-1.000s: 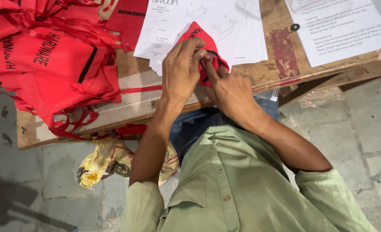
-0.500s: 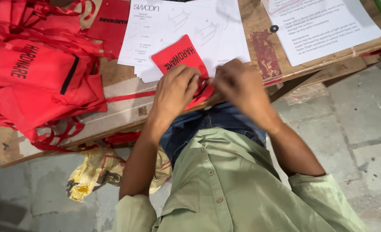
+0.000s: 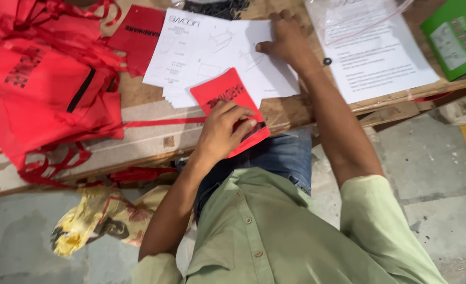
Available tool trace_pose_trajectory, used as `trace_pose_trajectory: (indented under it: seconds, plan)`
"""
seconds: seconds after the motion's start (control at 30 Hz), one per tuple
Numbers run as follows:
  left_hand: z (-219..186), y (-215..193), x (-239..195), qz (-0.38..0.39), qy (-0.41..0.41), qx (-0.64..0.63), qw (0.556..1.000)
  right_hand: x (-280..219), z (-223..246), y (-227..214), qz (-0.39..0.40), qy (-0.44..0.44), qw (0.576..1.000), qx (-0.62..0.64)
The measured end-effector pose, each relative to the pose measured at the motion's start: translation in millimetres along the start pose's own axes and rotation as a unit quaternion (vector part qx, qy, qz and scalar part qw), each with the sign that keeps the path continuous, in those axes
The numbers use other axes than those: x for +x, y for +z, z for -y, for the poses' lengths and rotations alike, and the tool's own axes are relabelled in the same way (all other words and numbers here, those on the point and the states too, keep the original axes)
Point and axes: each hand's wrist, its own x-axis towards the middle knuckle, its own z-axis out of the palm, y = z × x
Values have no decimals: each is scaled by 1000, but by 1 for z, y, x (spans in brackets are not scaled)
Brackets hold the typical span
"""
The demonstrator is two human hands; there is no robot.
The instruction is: The person counts small black washers and bolts into their palm, opens a small red zippered pouch labeled HARDWARE, places the hardware inside, and zips the pouch closed. They occasionally handle instruction sheets and a plastic bag of hardware on the workbench while preparing the pouch.
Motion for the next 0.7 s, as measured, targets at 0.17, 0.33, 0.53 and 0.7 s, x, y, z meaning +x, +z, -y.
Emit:
trace_pose_trajectory:
  seconds: [0.17, 0.33, 0.53, 0.7]
  plan:
    - [2, 3, -5, -17, -51, -68, 996, -1, 0, -2, 66, 41, 997, 29]
    - [10, 11, -6, -45, -43, -80, 995, 2, -17, 19, 2, 41, 997, 65]
    - [4, 19, 0, -95, -35, -31, 994, -8, 11, 18, -18, 70, 991, 113]
    - [2, 20, 1, -104, -31, -24, 994, -5, 18, 14, -69, 74, 995, 12]
